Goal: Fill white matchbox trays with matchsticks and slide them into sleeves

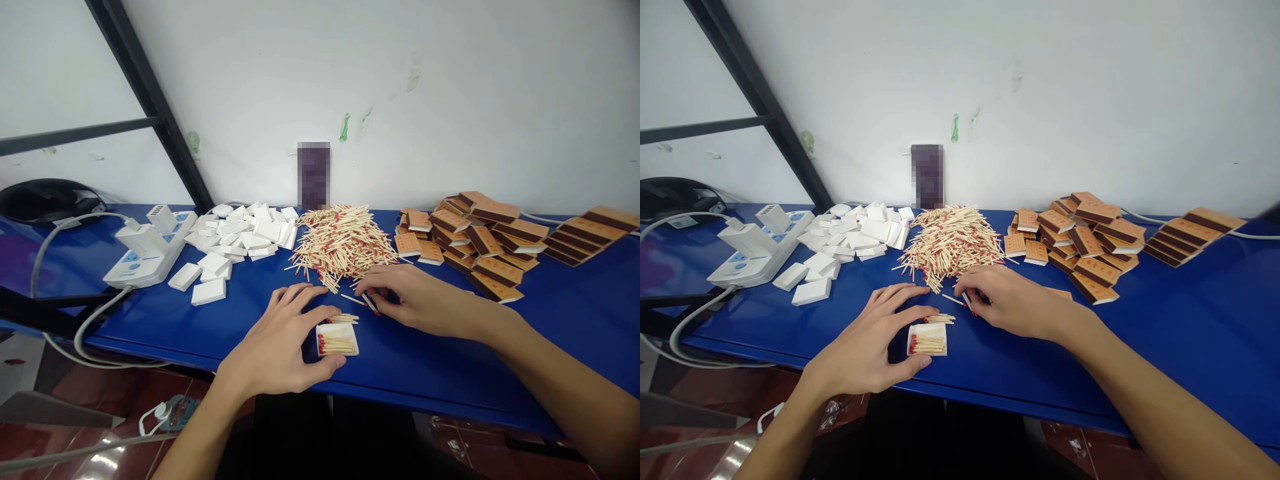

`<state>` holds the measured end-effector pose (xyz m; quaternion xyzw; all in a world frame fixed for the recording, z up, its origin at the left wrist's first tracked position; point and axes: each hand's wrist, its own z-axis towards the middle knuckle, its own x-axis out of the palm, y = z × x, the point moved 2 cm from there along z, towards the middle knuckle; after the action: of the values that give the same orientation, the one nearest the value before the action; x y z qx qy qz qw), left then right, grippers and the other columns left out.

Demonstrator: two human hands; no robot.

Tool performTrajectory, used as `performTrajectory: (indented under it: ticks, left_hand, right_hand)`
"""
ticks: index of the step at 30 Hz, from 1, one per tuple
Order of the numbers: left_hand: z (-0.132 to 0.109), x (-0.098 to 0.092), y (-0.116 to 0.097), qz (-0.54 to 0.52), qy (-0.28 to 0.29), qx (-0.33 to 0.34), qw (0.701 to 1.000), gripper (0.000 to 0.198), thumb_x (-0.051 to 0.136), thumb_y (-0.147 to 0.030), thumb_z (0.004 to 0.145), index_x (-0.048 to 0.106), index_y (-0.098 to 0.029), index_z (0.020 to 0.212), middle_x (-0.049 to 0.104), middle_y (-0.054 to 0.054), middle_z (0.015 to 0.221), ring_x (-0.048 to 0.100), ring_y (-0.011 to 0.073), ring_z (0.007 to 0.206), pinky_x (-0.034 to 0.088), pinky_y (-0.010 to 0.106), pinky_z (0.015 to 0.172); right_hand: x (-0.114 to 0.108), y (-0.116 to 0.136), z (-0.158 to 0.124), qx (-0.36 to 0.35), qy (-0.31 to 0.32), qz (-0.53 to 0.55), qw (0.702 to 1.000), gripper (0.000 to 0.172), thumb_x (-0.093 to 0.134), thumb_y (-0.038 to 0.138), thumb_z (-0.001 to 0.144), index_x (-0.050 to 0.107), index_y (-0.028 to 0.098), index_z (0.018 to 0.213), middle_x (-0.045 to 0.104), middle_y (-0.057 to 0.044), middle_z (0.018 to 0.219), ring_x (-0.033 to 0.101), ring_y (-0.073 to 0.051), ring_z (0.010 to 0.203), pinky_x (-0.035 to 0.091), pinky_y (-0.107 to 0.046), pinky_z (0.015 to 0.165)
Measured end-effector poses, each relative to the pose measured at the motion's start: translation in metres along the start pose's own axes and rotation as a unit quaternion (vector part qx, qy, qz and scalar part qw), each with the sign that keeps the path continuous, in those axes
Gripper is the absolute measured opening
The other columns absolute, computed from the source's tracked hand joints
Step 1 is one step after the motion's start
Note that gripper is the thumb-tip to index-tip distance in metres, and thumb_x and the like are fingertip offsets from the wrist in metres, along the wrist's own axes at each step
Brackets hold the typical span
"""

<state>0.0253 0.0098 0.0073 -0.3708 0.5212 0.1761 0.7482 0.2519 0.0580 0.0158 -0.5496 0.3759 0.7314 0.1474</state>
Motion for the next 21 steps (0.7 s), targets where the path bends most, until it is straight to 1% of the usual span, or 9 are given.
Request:
performTrajectory:
  ticks: [3, 6, 10, 14, 18, 21]
  left_hand:
    - [0.0, 0.0, 0.0, 0.001, 0.0, 0.001, 1.0, 0.044, 0.067, -0.045, 0.083, 0.06, -0.029, 0.123, 0.049, 0.007, 0.14, 0.039, 0.0336, 0.132, 0.031, 0.054, 0.11]
    - [0.0, 0.0, 0.0, 0.001, 0.003, 0.0, 1.0, 0.045, 0.067, -0.045, 0.083, 0.06, -0.029, 0.124, 0.049, 0.007, 0.14, 0.039, 0.0337, 0.133, 0.03, 0.055, 0.11]
    - [0.0, 0.0, 0.0, 0.001, 0.005, -0.002, 1.0, 0.045, 0.067, -0.045, 0.083, 0.06, -0.029, 0.124, 0.049, 0.007, 0.141, 0.039, 0.0331, 0.133, 0.03, 0.055, 0.11]
    - [0.0, 0.0, 0.0, 0.001, 0.005, -0.003, 1.0, 0.045, 0.067, -0.045, 0.083, 0.06, -0.029, 0.124, 0.049, 0.007, 0.14, 0.04, 0.0325, 0.132, 0.032, 0.053, 0.109]
    - [0.0, -0.001, 0.0, 0.002, 0.003, 0.001, 1.0, 0.043, 0.068, -0.044, 0.083, 0.061, -0.029, 0.123, 0.049, 0.007, 0.139, 0.04, 0.0324, 0.132, 0.031, 0.052, 0.11]
    - [0.0, -0.001, 0.0, 0.001, 0.007, 0.001, 1.0, 0.043, 0.067, -0.045, 0.083, 0.061, -0.029, 0.123, 0.049, 0.007, 0.14, 0.04, 0.0319, 0.132, 0.031, 0.052, 0.11]
  right_hand:
    - [0.005, -0.003, -0.001, -0.016, 0.021, 0.014, 1.0, 0.037, 0.044, 0.004, 0.085, 0.066, 0.023, 0.107, 0.063, -0.004, 0.096, 0.059, -0.017, 0.084, 0.043, -0.03, 0.075]
    - [0.009, -0.004, -0.002, -0.03, 0.027, 0.007, 0.999, 0.042, 0.043, 0.003, 0.086, 0.068, 0.026, 0.111, 0.062, -0.005, 0.1, 0.059, -0.018, 0.089, 0.044, -0.031, 0.078]
    - [0.007, -0.004, -0.001, -0.026, 0.031, 0.013, 0.999, 0.038, 0.043, 0.004, 0.086, 0.07, 0.024, 0.103, 0.062, -0.006, 0.102, 0.06, -0.018, 0.091, 0.045, -0.031, 0.079]
    - [0.001, -0.002, -0.001, -0.006, 0.05, 0.004, 0.999, 0.029, 0.047, 0.006, 0.086, 0.071, 0.02, 0.093, 0.065, -0.005, 0.094, 0.061, -0.017, 0.082, 0.046, -0.03, 0.074]
    - [-0.005, -0.004, -0.004, 0.012, 0.057, 0.012, 0.998, 0.018, 0.057, 0.013, 0.084, 0.072, 0.022, 0.088, 0.067, -0.003, 0.087, 0.061, -0.016, 0.076, 0.046, -0.029, 0.071]
    - [-0.007, -0.007, -0.006, 0.023, 0.07, 0.032, 0.997, 0.016, 0.059, 0.014, 0.082, 0.072, 0.023, 0.084, 0.067, 0.0, 0.083, 0.06, -0.014, 0.072, 0.044, -0.026, 0.065]
